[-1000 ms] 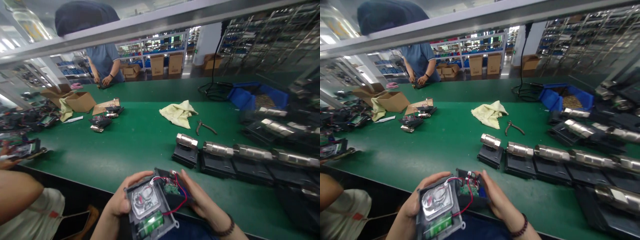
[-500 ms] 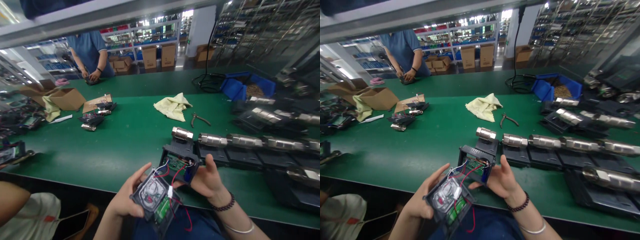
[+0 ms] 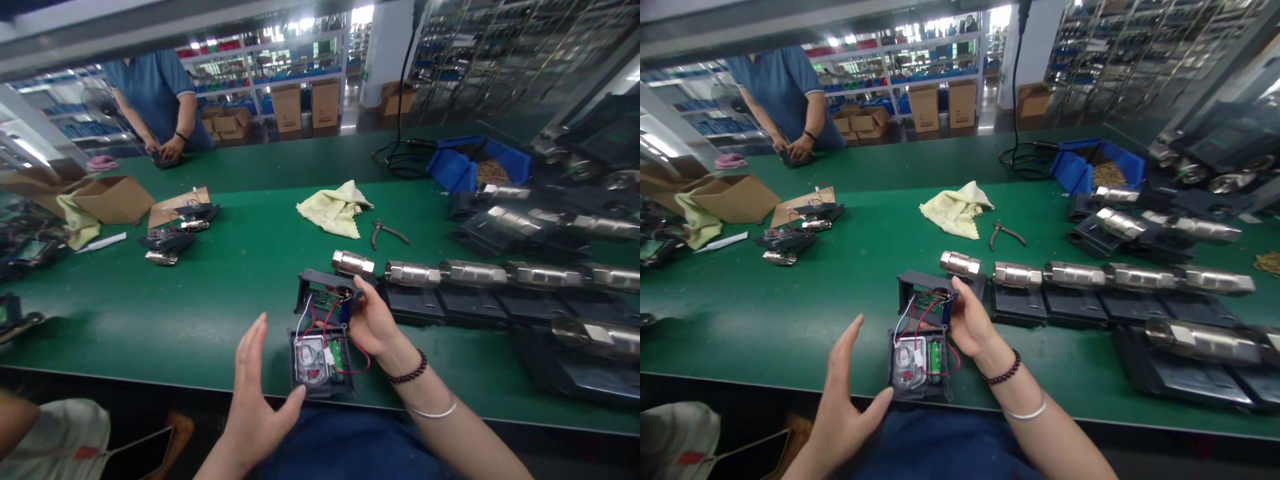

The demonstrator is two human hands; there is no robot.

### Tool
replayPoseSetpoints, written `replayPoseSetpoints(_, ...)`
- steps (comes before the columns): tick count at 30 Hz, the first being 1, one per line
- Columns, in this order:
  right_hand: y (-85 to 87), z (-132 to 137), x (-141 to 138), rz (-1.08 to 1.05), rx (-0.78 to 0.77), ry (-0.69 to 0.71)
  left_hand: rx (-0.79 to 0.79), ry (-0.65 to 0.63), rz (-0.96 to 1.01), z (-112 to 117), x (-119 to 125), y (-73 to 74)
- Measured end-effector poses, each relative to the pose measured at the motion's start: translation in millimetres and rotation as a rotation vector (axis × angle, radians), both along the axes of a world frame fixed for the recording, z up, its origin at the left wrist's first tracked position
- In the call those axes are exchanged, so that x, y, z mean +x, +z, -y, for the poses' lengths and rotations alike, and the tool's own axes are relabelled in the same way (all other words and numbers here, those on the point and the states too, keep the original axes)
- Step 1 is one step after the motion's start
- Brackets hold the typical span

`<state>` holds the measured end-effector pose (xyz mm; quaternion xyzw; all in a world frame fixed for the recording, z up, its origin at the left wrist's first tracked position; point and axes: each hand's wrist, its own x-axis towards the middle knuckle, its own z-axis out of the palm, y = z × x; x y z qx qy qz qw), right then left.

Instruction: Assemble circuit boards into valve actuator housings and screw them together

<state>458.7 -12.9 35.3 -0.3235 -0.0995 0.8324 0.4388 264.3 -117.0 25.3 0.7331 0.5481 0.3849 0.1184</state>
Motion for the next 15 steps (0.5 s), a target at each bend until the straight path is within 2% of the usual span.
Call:
replayPoseSetpoints(1,-1.1,-0.8,-0.4,-0.014,0.005,-0.006,0.152,-0.04,-0.128,-5.0,2.0,12.9)
replayPoseSetpoints(3,-3.5,-2.1,-0.7,-0.045,0.022,-0.005,0.337,-0.237,-0.331,-18.1,10.8,35.6)
replayPoseSetpoints(5,-5.7,-3.0,-0.6,-0.073,0.036,0.003,0.411,-0.406,-0.394,-32.7,22.2,51.6)
replayPoseSetpoints(7,-7.6,-3.4,-0.2,-0.084,0.038,0.006,0.413,-0.456,-0.327,-45.8,31.8,61.5)
replayPoseSetpoints(10,-10.0,-2.8,-0.5,-0.082,0.045,-0.056,0.331,-0.293,-0.156,-59.5,39.2,70.0)
replayPoseSetpoints(12,-10.7,-1.2,-1.6,-0.086,0.048,-0.094,0.202,-0.166,-0.058,-64.3,40.5,73.3)
replayPoseSetpoints(13,-10.5,-0.1,-2.2,-0.09,0.048,-0.102,0.105,-0.164,-0.004,-65.5,40.5,74.3)
replayPoseSetpoints(15,-9.2,2.5,-3.3,-0.098,0.039,-0.112,-0.105,-0.269,0.134,-65.8,39.9,74.8)
